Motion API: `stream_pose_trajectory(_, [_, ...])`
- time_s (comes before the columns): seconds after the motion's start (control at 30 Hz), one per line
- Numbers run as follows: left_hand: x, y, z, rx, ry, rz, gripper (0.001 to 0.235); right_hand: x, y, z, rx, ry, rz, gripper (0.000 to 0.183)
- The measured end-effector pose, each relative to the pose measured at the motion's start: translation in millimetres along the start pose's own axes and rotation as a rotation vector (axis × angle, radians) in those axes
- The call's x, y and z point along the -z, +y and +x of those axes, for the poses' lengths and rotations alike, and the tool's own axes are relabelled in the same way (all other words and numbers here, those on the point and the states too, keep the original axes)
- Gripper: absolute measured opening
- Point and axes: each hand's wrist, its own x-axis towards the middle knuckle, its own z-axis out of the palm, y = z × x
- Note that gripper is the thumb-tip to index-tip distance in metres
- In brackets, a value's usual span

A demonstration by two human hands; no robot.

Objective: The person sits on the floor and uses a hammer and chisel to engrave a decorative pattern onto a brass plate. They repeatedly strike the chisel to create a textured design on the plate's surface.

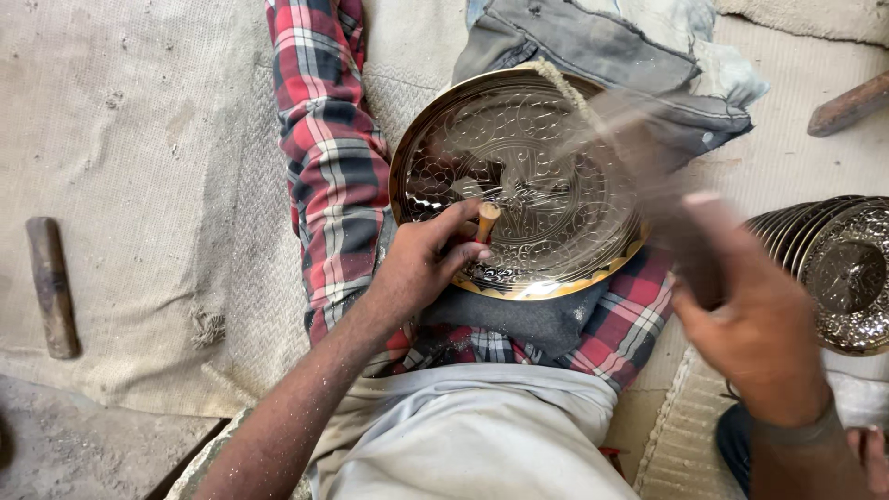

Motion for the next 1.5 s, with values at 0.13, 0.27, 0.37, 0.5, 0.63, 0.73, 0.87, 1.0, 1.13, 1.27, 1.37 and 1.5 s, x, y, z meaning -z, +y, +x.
stream_pose_trajectory(0.13, [9,5,5,-0.127,0.090,-0.024,0.045,-18,-1,-6,-0.185,-0.067,0.208,0.085])
stream_pose_trajectory(0.27, [23,4,5,-0.122,0.203,0.029,0.042,-65,-25,-17,-0.185,0.282,0.625,0.085])
stream_pose_trajectory(0.37, [28,8,10,-0.212,0.210,0.070,0.045,-85,-31,-13,-0.180,0.343,0.660,0.083])
stream_pose_trajectory(0.5, [10,15,-3,0.059,0.198,-0.101,0.046,-81,-13,7,-0.170,0.445,0.651,0.067])
stream_pose_trajectory(0.63, [0,13,-7,0.078,0.099,-0.181,0.050,-74,-2,11,-0.247,0.453,0.730,0.069])
stream_pose_trajectory(0.73, [2,7,13,-0.006,-0.134,-0.225,0.052,-72,0,-15,-0.511,0.268,0.763,0.036])
stream_pose_trajectory(0.87, [-5,4,48,-0.217,-0.474,-0.072,0.052,-79,7,-67,-0.396,0.247,0.677,0.053])
stream_pose_trajectory(1.0, [-9,1,63,-0.270,-0.609,-0.011,0.054,-91,0,-106,-0.611,0.088,0.578,0.062])
stream_pose_trajectory(1.13, [-11,3,68,-0.177,-0.671,0.043,0.056,-98,-1,-117,-0.407,0.151,0.372,0.070])
stream_pose_trajectory(1.27, [-12,5,71,-0.187,-0.683,0.060,0.055,-106,6,-119,-0.420,0.221,0.632,0.048])
stream_pose_trajectory(1.37, [-12,8,72,-0.178,-0.688,0.024,0.057,-108,14,-120,-0.439,0.127,0.319,0.060])
stream_pose_trajectory(1.5, [-12,8,72,-0.088,-0.735,0.071,0.054,-117,22,-122,-0.479,0.183,0.534,0.063])
